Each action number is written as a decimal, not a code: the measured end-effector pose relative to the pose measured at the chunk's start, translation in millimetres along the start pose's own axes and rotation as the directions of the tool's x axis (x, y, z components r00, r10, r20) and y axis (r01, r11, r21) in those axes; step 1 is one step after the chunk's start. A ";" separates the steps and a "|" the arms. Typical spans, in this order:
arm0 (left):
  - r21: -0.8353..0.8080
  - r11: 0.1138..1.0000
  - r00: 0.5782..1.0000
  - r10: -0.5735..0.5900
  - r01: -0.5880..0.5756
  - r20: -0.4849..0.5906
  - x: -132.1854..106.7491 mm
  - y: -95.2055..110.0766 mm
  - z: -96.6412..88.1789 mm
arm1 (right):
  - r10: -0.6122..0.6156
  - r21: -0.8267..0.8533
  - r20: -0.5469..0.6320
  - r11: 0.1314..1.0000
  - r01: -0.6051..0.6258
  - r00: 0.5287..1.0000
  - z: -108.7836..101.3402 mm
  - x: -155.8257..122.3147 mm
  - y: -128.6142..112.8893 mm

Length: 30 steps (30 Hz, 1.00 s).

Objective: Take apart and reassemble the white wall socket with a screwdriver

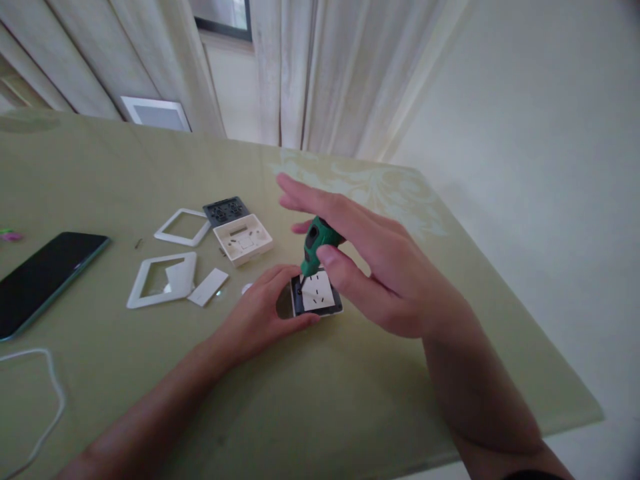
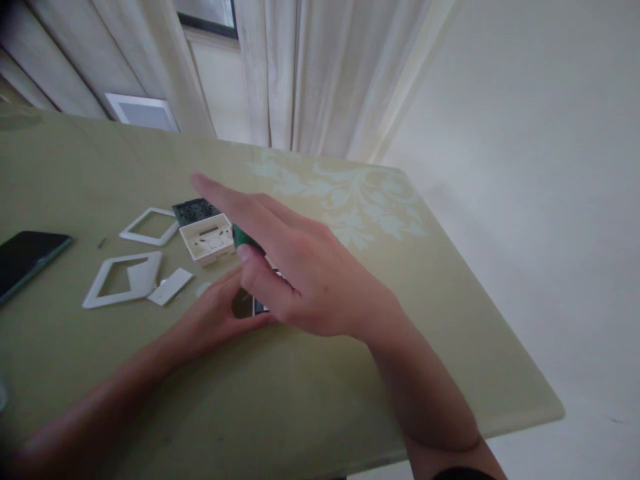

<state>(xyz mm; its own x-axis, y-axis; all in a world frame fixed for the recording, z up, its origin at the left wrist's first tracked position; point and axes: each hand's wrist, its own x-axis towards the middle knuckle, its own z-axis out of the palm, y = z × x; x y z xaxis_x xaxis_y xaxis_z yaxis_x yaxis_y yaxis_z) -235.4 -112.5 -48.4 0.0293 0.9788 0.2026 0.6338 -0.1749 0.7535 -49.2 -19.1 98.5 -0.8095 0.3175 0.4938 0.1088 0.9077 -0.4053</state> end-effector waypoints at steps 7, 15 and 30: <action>0.009 1.000 0.999 -0.025 0.025 0.035 0.1 -1.2 -1.4 | 0.006 -0.091 -0.108 0.996 -0.016 0.994 4.2 0.4 2.6; 0.005 1.000 1.000 -0.012 0.012 0.022 0.5 2.5 -4.7 | 0.044 -0.154 -0.176 0.986 -0.071 0.983 -0.3 0.0 7.0; 0.020 1.000 0.999 0.007 -0.008 0.043 -1.3 2.9 -3.9 | 0.068 -0.144 -0.117 0.986 -0.085 0.991 -2.1 -0.9 -0.3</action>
<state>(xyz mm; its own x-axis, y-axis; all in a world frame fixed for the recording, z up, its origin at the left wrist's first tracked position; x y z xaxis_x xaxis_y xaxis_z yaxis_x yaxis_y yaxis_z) -236.6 -114.6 -44.0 0.0672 0.9812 0.1809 0.6490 -0.1807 0.7390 -47.3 -19.1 99.8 -0.7274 0.4085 0.5513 0.2593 0.9075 -0.3304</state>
